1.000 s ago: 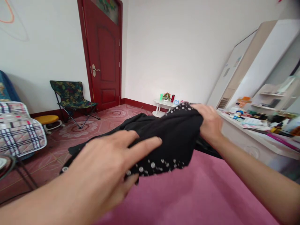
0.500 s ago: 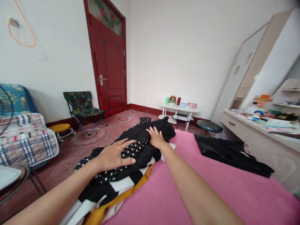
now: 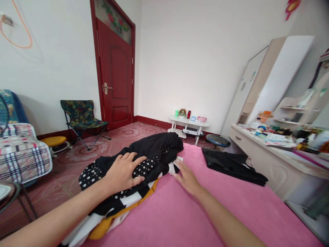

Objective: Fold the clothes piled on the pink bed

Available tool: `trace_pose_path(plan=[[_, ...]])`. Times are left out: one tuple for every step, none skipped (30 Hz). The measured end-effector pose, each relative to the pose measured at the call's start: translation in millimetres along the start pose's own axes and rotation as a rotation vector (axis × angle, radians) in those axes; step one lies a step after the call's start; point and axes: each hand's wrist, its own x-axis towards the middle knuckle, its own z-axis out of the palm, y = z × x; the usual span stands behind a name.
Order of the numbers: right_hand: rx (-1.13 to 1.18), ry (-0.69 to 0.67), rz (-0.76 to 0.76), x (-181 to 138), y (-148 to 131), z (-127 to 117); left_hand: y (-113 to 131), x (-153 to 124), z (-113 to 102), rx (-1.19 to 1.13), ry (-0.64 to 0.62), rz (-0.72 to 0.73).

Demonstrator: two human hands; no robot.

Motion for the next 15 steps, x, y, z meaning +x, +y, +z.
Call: trace_pose_path(plan=[[-0.022, -0.01, 0.045, -15.9, 11.8, 2.3, -1.1, 1.4, -0.9, -0.006, -0.003, 0.006], [-0.046, -0.025, 0.095, -30.6, 22.0, 4.5, -3.2, 4.3, -2.6, -0.022, -0.017, 0.013], [-0.066, -0.035, 0.144, -43.3, 30.2, 6.3, -6.1, 9.2, -5.5, -0.049, -0.04, 0.022], [-0.083, -0.033, 0.18, -53.7, 35.8, 7.6, -9.7, 16.3, -9.8, -0.088, -0.064, 0.032], [-0.095, -0.02, 0.202, -61.7, 38.9, 8.3, -13.6, 25.6, -15.8, -0.133, -0.087, 0.043], [-0.103, 0.0, 0.209, -67.2, 39.8, 8.6, -17.6, 37.2, -23.1, -0.179, -0.098, 0.051], [-0.107, 0.021, 0.209, -70.6, 39.1, 8.5, -21.4, 50.7, -31.2, -0.221, -0.093, 0.054], [-0.107, 0.041, 0.206, -72.2, 37.4, 8.2, -24.9, 65.5, -39.2, -0.253, -0.07, 0.048], [-0.104, 0.061, 0.202, -72.7, 35.3, 7.9, -27.8, 80.8, -45.8, -0.27, -0.027, 0.032], [-0.098, 0.08, 0.199, -72.6, 33.5, 7.6, -30.0, 95.9, -49.6, -0.27, 0.034, 0.006], [-0.089, 0.099, 0.197, -72.2, 32.2, 7.4, -31.3, 109.7, -49.6, -0.256, 0.112, -0.031], [-0.078, 0.118, 0.196, -72.0, 31.6, 7.4, -31.7, 121.6, -44.8, -0.234, 0.182, -0.075], [-0.066, 0.138, 0.194, -72.0, 31.6, 7.6, -31.1, 131.0, -35.0, -0.211, 0.205, -0.108], [-0.055, 0.158, 0.19, -72.3, 32.2, 7.8, -29.5, 137.7, -20.5, -0.192, 0.178, -0.124], [-0.044, 0.174, 0.185, -72.7, 33.0, 8.1, -27.1, 142.0, -2.5, -0.183, 0.11, -0.131]])
